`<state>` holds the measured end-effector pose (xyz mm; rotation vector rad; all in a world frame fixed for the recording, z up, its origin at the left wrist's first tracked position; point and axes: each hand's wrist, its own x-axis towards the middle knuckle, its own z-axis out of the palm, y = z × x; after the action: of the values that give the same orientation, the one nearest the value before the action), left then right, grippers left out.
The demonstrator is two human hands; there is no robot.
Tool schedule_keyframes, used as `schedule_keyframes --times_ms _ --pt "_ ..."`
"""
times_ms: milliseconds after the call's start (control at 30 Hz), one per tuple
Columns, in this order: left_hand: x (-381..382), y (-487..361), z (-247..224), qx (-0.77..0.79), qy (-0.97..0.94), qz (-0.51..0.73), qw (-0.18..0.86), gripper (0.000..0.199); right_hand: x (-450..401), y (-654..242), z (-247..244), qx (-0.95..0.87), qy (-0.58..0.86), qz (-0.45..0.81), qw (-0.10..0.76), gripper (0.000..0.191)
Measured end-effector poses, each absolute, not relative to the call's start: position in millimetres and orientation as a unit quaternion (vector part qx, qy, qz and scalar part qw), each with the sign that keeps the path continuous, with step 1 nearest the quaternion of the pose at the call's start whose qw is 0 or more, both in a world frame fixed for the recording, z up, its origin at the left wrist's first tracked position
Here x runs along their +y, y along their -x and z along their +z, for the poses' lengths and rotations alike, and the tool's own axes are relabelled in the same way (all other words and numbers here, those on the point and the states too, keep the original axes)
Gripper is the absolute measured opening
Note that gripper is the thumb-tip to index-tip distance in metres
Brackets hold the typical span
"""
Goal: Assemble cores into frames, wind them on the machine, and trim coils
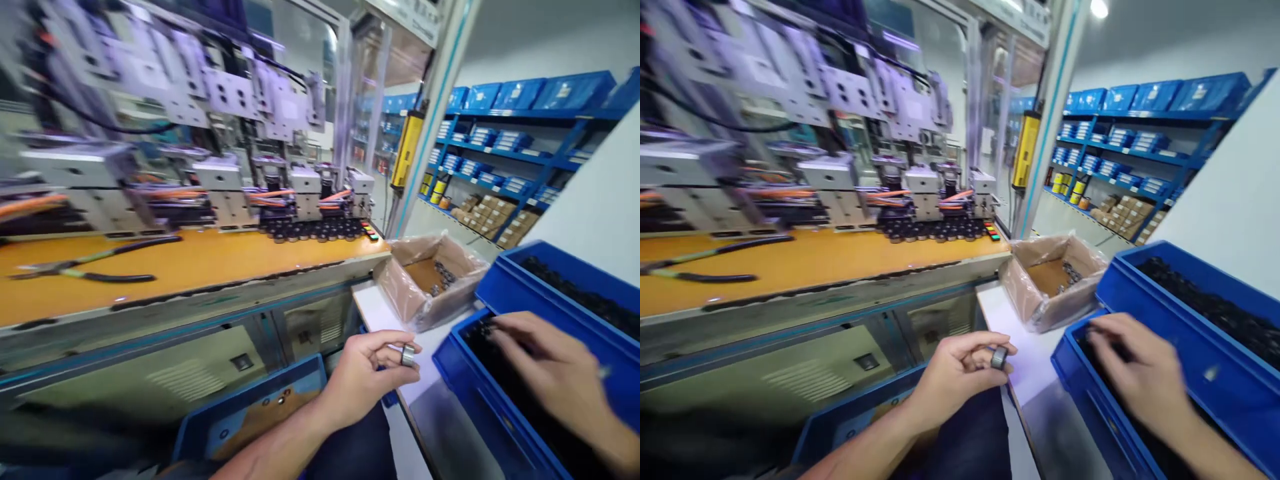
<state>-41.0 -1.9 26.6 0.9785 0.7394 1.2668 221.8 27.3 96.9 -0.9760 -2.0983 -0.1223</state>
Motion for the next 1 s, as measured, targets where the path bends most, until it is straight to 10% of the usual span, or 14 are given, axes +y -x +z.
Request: schedule_keyframes --times_ms 300,1000 --pt "-5 16 25 0.296 -0.473 0.512 0.653 0.034 0 -177 55 -0.855 0.261 0.158 0.42 0.026" --pt "-11 12 18 0.29 -0.458 0.533 0.65 0.037 5 -180 54 -0.895 0.158 -0.001 0.418 0.029"
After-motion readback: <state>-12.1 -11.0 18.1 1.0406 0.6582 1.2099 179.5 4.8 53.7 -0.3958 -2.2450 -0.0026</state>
